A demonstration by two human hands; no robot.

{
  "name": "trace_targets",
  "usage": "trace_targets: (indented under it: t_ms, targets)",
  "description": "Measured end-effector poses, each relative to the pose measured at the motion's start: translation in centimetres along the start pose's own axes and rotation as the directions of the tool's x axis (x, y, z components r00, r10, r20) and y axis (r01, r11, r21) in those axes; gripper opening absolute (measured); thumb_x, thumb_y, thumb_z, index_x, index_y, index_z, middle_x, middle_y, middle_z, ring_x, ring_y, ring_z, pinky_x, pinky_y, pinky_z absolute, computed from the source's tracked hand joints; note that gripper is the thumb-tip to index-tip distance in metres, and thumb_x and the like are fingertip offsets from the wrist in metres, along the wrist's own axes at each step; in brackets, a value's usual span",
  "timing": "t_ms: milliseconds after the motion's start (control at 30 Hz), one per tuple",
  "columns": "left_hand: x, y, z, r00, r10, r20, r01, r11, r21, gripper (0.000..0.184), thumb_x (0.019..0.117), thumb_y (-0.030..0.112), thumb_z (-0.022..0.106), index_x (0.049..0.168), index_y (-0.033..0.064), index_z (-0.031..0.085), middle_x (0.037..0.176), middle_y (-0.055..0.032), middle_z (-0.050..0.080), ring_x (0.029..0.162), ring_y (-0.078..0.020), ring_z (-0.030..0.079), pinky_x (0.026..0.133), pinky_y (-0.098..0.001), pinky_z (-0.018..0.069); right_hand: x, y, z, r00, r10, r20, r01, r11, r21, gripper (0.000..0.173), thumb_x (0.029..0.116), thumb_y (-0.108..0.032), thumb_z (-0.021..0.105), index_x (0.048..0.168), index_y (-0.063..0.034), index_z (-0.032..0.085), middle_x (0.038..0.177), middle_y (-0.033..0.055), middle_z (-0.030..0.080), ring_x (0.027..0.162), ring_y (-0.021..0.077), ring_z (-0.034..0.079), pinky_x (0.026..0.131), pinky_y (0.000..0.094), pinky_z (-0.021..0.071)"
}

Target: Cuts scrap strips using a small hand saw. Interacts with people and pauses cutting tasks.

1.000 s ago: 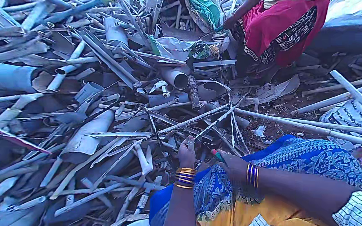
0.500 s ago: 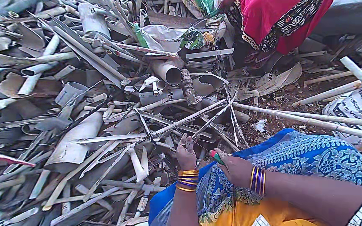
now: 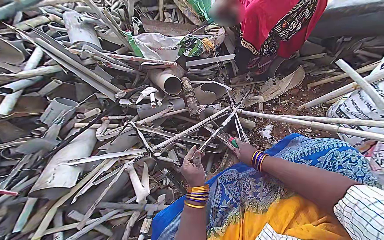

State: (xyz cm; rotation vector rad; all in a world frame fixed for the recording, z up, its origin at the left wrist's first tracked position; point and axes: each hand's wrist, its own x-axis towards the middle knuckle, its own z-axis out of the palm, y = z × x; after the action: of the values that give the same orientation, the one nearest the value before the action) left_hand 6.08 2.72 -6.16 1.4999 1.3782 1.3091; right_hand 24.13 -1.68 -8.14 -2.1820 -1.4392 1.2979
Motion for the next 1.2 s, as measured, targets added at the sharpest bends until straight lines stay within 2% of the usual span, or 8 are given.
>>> trace_targets:
  t_ms: [200, 367, 533, 667, 767, 867, 967, 1200]
  targets:
    - [0.7, 0.7, 0.0, 0.978, -0.188, -0.093, 0.176, 0.976, -0.128, 0.028, 0.1073, 0.011, 0.052, 0.109, -0.0156, 0.062, 0.083, -0.0080, 0.073, 0.070, -0.0029, 0.072, 0.072, -0.0196, 0.0609, -4.9, -2.5, 2.2, 0.943, -0.319, 0.097, 0.329, 0.937, -0.117, 0.061, 0.1121, -0.026, 0.039, 0.165, -0.0073, 0.014, 0.136, 0.0297, 0.058, 0.122, 0.0442, 0.061, 0.104, 0.0567, 0.0468]
    - [0.9, 0.5, -0.4, 0.968, -0.223, -0.115, 0.203, 0.965, -0.165, 0.030, 0.1081, 0.013, 0.052, 0.111, -0.0158, 0.062, 0.088, -0.0116, 0.073, 0.069, -0.0056, 0.073, 0.072, -0.0208, 0.0615, 1.0, 0.7, 0.3, 1.000, 0.020, 0.015, -0.019, 0.999, -0.044, 0.062, 0.1119, -0.028, 0.038, 0.163, -0.0036, 0.014, 0.141, 0.0296, 0.055, 0.131, 0.0428, 0.056, 0.110, 0.0558, 0.0426]
    - [1.6, 0.3, -0.6, 0.959, -0.249, -0.137, 0.230, 0.963, -0.143, 0.034, 0.1092, 0.017, 0.050, 0.110, -0.0151, 0.062, 0.089, -0.0126, 0.073, 0.071, -0.0056, 0.073, 0.073, -0.0213, 0.0613, -4.1, -2.8, 1.8, 0.947, -0.298, 0.121, 0.311, 0.945, -0.101, 0.061, 0.1122, -0.027, 0.039, 0.165, -0.0082, 0.013, 0.137, 0.0288, 0.058, 0.125, 0.0428, 0.060, 0.106, 0.0566, 0.0451]
    - [1.2, 0.7, -0.9, 0.960, -0.254, -0.121, 0.234, 0.960, -0.153, 0.031, 0.1084, 0.014, 0.051, 0.109, -0.0159, 0.061, 0.090, -0.0125, 0.072, 0.070, -0.0056, 0.072, 0.072, -0.0207, 0.0611, -0.1, -0.5, 0.8, 0.996, -0.073, 0.049, 0.074, 0.997, -0.016, 0.058, 0.1121, -0.027, 0.038, 0.161, -0.0022, 0.021, 0.139, 0.0306, 0.056, 0.130, 0.0436, 0.056, 0.110, 0.0565, 0.0420]
    - [1.3, 0.7, -1.2, 0.972, -0.209, -0.106, 0.196, 0.973, -0.121, 0.030, 0.1081, 0.012, 0.051, 0.108, -0.0163, 0.061, 0.091, -0.0128, 0.072, 0.072, -0.0038, 0.072, 0.074, -0.0198, 0.0602, 1.6, 0.7, -0.6, 1.000, -0.013, 0.023, 0.005, 0.951, 0.309, 0.041, 0.1122, -0.026, 0.040, 0.142, 0.0018, 0.044, 0.107, 0.0204, 0.060, 0.086, 0.0273, 0.062, 0.080, 0.0422, 0.0517]
    - [1.4, 0.8, -1.5, 0.981, -0.177, -0.085, 0.168, 0.981, -0.101, 0.027, 0.1071, 0.009, 0.051, 0.106, -0.0155, 0.063, 0.086, -0.0104, 0.072, 0.069, -0.0026, 0.071, 0.071, -0.0190, 0.0602, 0.9, 0.1, -0.3, 0.989, 0.070, 0.132, -0.143, 0.701, 0.699, 0.029, 0.1118, -0.024, 0.036, 0.123, -0.0016, 0.052, 0.080, 0.0072, 0.054, 0.055, 0.0137, 0.053, 0.053, 0.0278, 0.0484]
    - [0.7, 1.0, -1.4, 0.987, -0.160, -0.033, 0.156, 0.982, -0.106, 0.023, 0.1052, 0.006, 0.054, 0.103, -0.0144, 0.064, 0.081, -0.0066, 0.073, 0.068, -0.0016, 0.071, 0.071, -0.0184, 0.0605, 0.9, -0.1, 0.1, 0.971, 0.167, 0.169, -0.237, 0.602, 0.763, 0.036, 0.1127, -0.033, 0.031, 0.115, -0.0046, 0.053, 0.072, 0.0034, 0.049, 0.049, 0.0114, 0.046, 0.047, 0.0253, 0.0426]
    - [-0.8, 0.6, -0.4, 0.990, -0.141, 0.009, 0.142, 0.990, -0.009, 0.022, 0.1032, 0.007, 0.057, 0.105, -0.0134, 0.067, 0.088, -0.0109, 0.073, 0.075, -0.0003, 0.070, 0.077, -0.0171, 0.0571, -0.3, -1.6, 2.6, 0.984, 0.114, 0.137, -0.176, 0.738, 0.651, 0.050, 0.1126, -0.047, 0.024, 0.126, -0.0041, 0.046, 0.077, 0.0049, 0.046, 0.055, 0.0150, 0.050, 0.054, 0.0304, 0.0483]
